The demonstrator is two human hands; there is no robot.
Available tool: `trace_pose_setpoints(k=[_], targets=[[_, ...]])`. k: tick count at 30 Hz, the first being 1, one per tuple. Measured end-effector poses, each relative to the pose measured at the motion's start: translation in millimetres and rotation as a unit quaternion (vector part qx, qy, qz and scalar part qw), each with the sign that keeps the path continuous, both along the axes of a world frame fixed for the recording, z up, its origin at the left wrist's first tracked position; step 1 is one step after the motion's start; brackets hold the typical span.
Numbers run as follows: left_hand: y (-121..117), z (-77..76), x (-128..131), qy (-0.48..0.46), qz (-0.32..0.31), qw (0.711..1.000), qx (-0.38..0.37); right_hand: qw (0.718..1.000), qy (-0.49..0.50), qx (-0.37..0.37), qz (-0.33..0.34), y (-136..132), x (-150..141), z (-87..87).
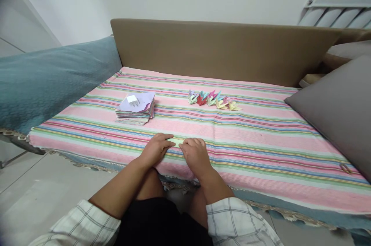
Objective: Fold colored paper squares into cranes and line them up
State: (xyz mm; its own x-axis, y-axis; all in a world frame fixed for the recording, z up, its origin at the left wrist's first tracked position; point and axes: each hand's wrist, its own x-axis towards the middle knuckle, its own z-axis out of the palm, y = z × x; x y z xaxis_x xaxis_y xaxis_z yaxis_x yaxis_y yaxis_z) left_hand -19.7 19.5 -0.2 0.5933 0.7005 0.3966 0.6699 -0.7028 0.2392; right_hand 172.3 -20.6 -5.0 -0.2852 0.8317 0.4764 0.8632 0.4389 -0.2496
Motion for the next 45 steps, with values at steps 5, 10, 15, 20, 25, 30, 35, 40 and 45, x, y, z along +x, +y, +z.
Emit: trace_pose_setpoints(k=[5,10,15,20,25,30,35,40,45], targets=[[-1,-2.4,-8,-0.005,0.016,1.000,0.001,0.999,-0.034,-0.001,-0.006,-3,2,-1.3],[-6,-0.1,-17,-0.031,0.057,0.998,0.021,0.998,-0.058,-0.004,-0.008,-6,4,-4.5],[-26,12.5,-3,-0.011,0.024,0.996,0.083,0.998,-0.057,-0.002,-0.013,-7,1,-3.4],[-36,6.8,10,0.093,-0.042,0.995,0.010,1.000,-0.007,-0.024,-0.012,-7,5,-1.8],[-29,2.2,6,0.110,-0.051,0.991,-0.050,0.992,0.111,-0.052,0.011,-1,21,-4.1],[-27,5.1,5,0.092,-0.052,0.992,-0.073,0.993,0.106,-0.039,0.020,2,26,-4.1],[-28,6.2,5,0.078,-0.050,0.992,-0.081,0.998,0.055,-0.007,0.023,1,26,-1.6],[-28,7.9,6,0.071,-0.046,0.993,-0.083,1.000,-0.017,0.003,-0.004,-3,24,0.6],[-28,8.6,7,0.073,-0.046,0.993,-0.082,0.996,-0.086,0.015,-0.020,-7,25,-4.9]])
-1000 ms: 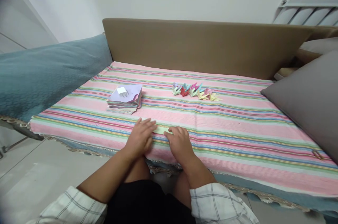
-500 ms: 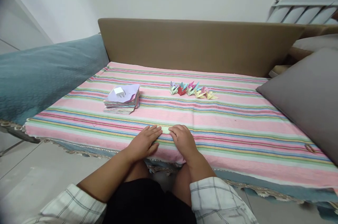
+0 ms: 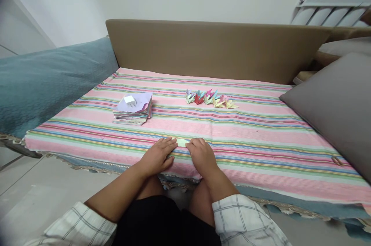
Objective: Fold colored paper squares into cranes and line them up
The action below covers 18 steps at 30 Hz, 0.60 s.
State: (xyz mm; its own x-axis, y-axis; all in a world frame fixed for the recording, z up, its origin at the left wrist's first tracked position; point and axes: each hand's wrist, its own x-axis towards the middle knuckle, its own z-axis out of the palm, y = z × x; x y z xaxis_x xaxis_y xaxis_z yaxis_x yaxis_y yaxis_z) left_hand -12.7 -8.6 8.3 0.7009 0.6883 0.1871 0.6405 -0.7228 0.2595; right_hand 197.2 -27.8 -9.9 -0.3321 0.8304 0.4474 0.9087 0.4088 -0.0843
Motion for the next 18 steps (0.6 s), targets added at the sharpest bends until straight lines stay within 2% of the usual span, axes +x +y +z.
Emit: trace_pose_setpoints(k=[8,14,18], targets=[[-1,-1.9,1,0.012,-0.001,1.000,0.017,1.000,0.003,0.001,-0.022,-10,-1,-1.0],[-1,-0.4,1,0.016,0.001,1.000,0.019,0.997,0.032,0.001,-0.074,-15,2,-3.4],[-1,-0.5,2,0.012,0.003,1.000,0.020,0.990,0.081,0.006,-0.116,-16,4,2.2]])
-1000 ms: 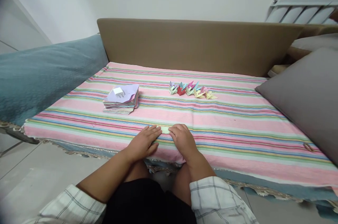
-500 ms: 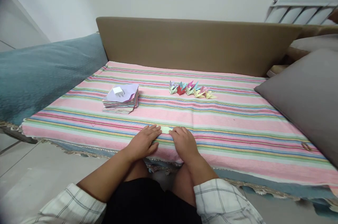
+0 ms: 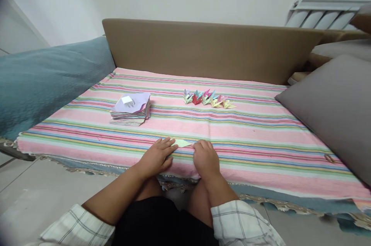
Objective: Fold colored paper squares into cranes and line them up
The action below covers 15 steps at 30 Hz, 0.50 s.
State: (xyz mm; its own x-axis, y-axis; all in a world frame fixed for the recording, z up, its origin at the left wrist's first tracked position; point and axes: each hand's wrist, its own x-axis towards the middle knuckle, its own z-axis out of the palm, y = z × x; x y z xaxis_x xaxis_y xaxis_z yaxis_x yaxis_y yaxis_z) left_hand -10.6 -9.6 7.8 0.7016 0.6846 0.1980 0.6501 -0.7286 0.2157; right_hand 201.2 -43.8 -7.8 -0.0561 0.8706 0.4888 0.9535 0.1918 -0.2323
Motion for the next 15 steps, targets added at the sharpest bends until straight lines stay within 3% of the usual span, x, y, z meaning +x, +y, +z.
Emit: trace_pose_setpoints(k=[2,6,11,15], targets=[[0,-1.4,0,-0.005,-0.002,1.000,0.004,0.999,0.018,0.023,0.026,0,-4,3.9],[0,-2.9,0,-0.008,-0.001,1.000,0.010,0.987,-0.038,0.023,0.156,-2,-20,3.6],[-1,-0.6,1,0.000,-0.001,1.000,0.008,0.982,-0.084,-0.063,0.158,-3,-28,-6.9],[1,-2.1,2,-0.020,0.015,0.999,0.022,0.984,-0.078,-0.057,0.153,1,-24,-7.3]])
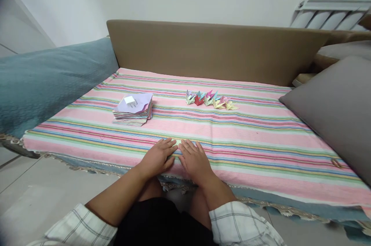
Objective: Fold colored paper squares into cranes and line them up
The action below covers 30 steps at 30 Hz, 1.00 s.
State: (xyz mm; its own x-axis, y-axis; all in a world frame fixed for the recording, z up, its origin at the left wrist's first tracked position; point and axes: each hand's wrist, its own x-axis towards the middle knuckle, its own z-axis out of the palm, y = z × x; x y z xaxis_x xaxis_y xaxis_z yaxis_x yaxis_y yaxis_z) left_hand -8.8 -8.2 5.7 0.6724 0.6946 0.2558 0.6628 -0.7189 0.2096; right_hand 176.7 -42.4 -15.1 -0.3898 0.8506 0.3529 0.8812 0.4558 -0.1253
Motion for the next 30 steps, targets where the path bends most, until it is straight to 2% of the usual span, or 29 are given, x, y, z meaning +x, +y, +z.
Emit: trace_pose_setpoints(k=[6,12,24,30], targets=[[16,-4.4,3,-0.046,0.034,0.998,0.039,0.998,0.045,0.038,-0.003,15,-1,7.0],[23,-2.7,5,-0.025,0.057,0.997,0.045,0.998,0.059,0.019,-0.011,23,-4,11.1],[20,1.4,4,-0.040,0.064,0.997,0.013,0.995,0.094,-0.007,-0.040,24,-9,15.7],[21,3.3,6,-0.049,0.072,0.996,-0.010,0.996,0.069,0.007,-0.048,24,-10,14.0]])
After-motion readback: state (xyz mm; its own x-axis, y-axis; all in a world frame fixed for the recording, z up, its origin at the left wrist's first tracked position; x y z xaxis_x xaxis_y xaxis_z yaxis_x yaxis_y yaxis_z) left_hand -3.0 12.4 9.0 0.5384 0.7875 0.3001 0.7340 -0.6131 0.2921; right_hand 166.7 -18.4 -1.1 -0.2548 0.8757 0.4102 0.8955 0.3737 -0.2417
